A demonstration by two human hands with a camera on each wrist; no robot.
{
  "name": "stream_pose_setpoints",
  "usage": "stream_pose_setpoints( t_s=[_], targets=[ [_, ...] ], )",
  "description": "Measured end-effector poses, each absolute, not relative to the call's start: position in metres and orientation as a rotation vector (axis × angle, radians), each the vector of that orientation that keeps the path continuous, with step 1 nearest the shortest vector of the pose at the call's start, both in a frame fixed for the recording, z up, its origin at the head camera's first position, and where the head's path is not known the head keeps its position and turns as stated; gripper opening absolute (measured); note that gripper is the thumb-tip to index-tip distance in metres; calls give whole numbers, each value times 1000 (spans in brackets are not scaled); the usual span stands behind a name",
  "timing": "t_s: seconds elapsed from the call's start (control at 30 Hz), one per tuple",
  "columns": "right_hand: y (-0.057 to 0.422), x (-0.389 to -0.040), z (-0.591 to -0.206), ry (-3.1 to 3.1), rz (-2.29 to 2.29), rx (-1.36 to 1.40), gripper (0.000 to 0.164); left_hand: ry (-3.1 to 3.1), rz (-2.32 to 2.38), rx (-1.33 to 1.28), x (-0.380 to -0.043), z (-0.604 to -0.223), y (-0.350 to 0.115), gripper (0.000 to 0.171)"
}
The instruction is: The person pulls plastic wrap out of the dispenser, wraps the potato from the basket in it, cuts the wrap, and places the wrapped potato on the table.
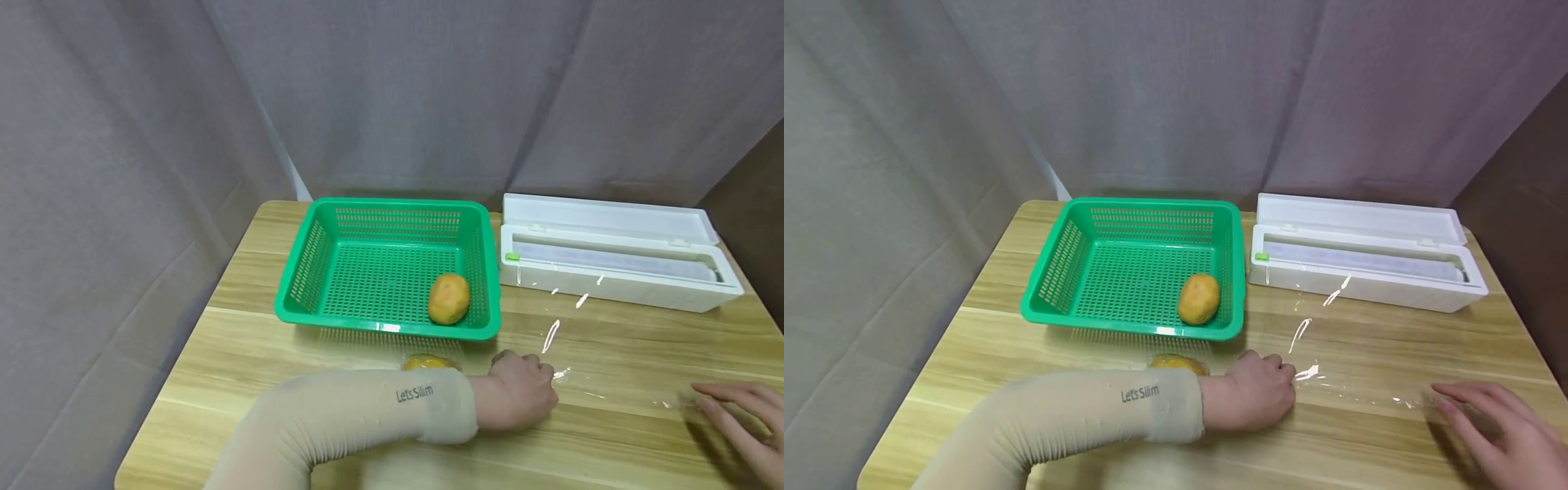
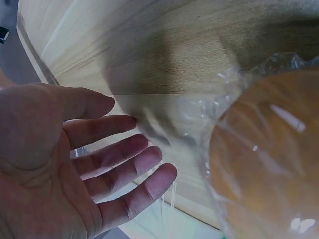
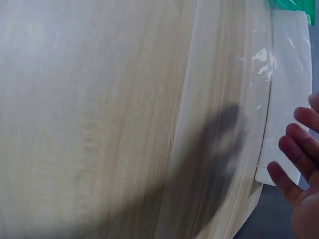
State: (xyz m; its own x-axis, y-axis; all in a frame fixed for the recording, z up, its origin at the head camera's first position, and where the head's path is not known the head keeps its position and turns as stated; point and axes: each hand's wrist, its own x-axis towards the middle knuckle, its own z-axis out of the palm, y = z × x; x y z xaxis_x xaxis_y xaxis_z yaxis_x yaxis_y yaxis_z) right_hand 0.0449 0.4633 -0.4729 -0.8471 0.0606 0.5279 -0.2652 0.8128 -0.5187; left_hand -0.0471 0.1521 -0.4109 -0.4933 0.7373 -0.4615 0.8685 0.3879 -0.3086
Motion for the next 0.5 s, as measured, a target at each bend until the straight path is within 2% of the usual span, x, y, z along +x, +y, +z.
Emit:
stream_pose_setpoints(
  t_s=[0.07, 0.2, 0.4, 0.5],
  targets=[
    [466, 43, -478, -2463, 726, 242, 24, 2399, -772, 1425, -47, -410, 151, 31],
    [469, 41, -486, -2491, 518, 392, 73, 2411, -769, 1444, -48, -410, 148, 32],
    [467, 46, -492, -2689, 379, 459, 59, 2448, -752, 1523, -49, -409, 145, 33],
    [466, 49, -495, -2773, 363, 417, 66, 2480, -760, 1614, -49, -410, 143, 34]
  ],
)
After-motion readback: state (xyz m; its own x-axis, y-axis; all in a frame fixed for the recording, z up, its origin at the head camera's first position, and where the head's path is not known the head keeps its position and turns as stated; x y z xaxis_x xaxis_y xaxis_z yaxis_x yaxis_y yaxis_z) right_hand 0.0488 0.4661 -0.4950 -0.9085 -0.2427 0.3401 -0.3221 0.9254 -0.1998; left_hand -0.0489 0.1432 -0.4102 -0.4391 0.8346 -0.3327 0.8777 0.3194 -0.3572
